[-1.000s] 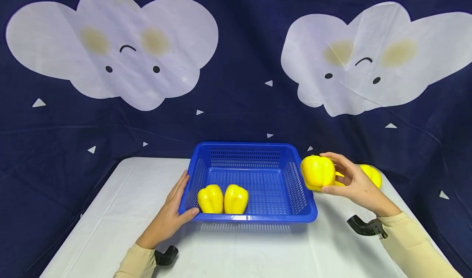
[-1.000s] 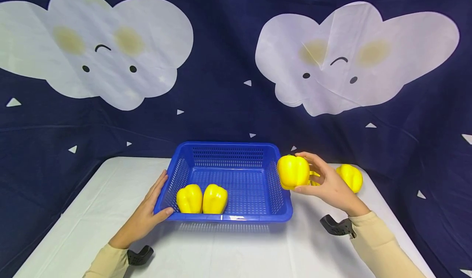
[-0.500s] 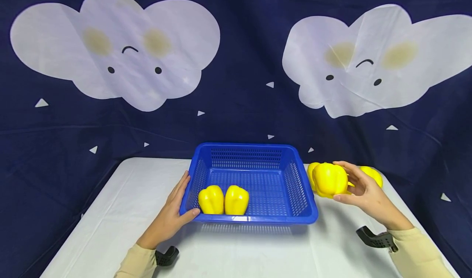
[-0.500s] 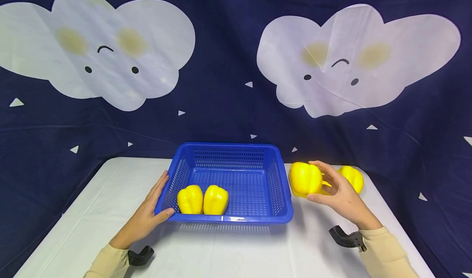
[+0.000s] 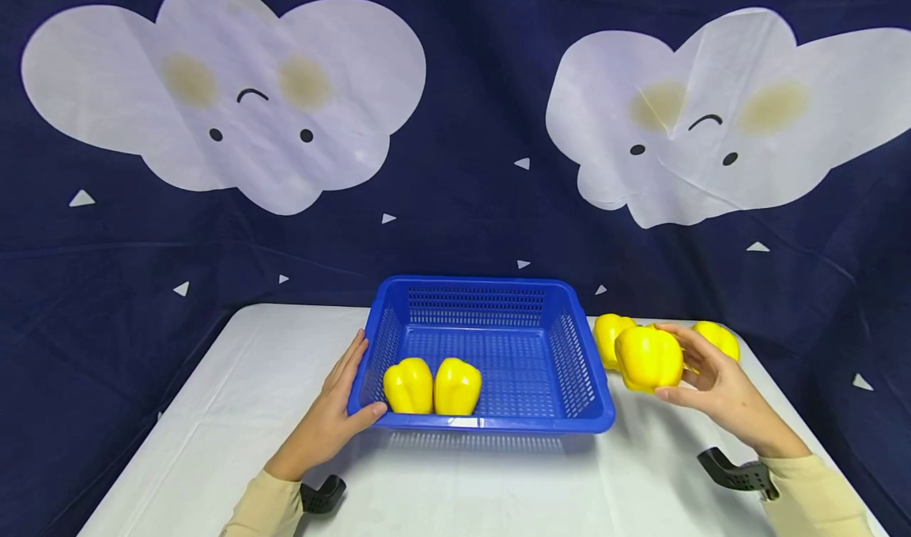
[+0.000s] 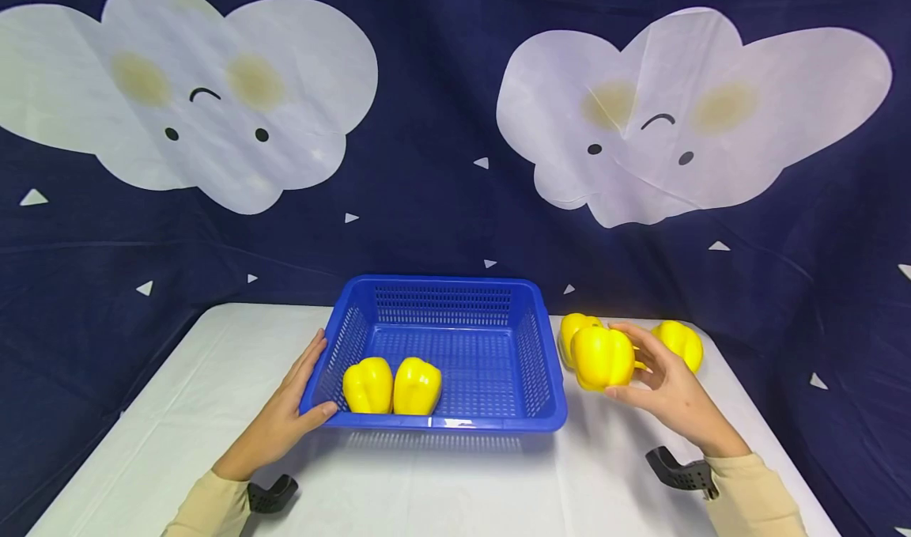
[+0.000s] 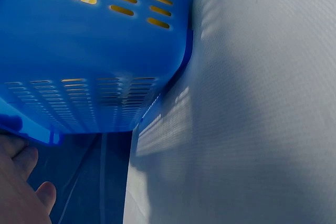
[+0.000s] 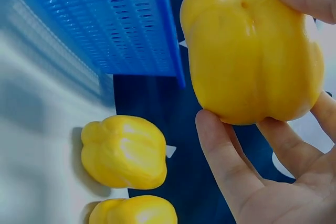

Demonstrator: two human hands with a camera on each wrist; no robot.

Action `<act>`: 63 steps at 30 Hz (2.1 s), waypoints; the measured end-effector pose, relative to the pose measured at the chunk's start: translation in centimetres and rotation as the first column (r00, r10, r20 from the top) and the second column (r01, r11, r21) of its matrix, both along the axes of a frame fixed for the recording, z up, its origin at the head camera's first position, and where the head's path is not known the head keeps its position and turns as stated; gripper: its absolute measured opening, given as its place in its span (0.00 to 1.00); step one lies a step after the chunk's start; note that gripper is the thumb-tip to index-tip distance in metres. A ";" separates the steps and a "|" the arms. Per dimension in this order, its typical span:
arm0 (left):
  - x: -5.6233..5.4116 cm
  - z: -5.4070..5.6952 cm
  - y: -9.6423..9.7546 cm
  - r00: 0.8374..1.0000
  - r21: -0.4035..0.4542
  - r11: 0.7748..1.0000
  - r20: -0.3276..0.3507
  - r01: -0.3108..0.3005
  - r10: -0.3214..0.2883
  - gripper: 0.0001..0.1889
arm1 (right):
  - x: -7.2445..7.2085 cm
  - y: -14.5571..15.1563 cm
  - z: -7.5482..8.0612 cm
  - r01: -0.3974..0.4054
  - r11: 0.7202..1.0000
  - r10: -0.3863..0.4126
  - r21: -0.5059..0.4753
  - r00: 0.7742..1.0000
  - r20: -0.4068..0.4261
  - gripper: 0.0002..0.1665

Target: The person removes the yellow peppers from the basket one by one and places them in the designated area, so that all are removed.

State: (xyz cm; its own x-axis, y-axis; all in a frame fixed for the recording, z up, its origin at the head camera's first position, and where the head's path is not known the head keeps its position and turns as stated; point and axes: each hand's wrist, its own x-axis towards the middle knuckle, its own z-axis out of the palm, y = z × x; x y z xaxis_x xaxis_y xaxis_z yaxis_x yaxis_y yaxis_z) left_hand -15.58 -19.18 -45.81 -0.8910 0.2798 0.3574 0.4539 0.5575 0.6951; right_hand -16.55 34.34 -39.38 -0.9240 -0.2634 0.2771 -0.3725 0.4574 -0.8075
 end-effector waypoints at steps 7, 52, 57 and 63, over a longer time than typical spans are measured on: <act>0.0 0.0 0.1 1.000 -0.002 1.000 0.009 -0.003 0.003 0.48 | 0.1 0.3 -0.9 -0.020 0.999 0.020 -0.025 1.000 -0.002 0.51; 0.0 0.0 0.0 1.000 0.002 1.000 0.001 -0.001 0.001 0.48 | 0.1 0.2 -6.3 0.026 0.999 -0.022 -0.027 0.988 0.154 0.51; 0.0 0.0 0.0 1.000 0.000 1.000 -0.001 0.000 0.000 0.48 | 0.0 0.4 -6.8 0.033 0.999 -0.030 -0.012 0.984 0.174 0.51; 0.0 0.0 0.0 1.000 -0.002 1.000 0.006 -0.004 0.004 0.48 | -0.1 0.5 -7.3 0.034 0.999 -0.035 0.009 0.981 0.191 0.52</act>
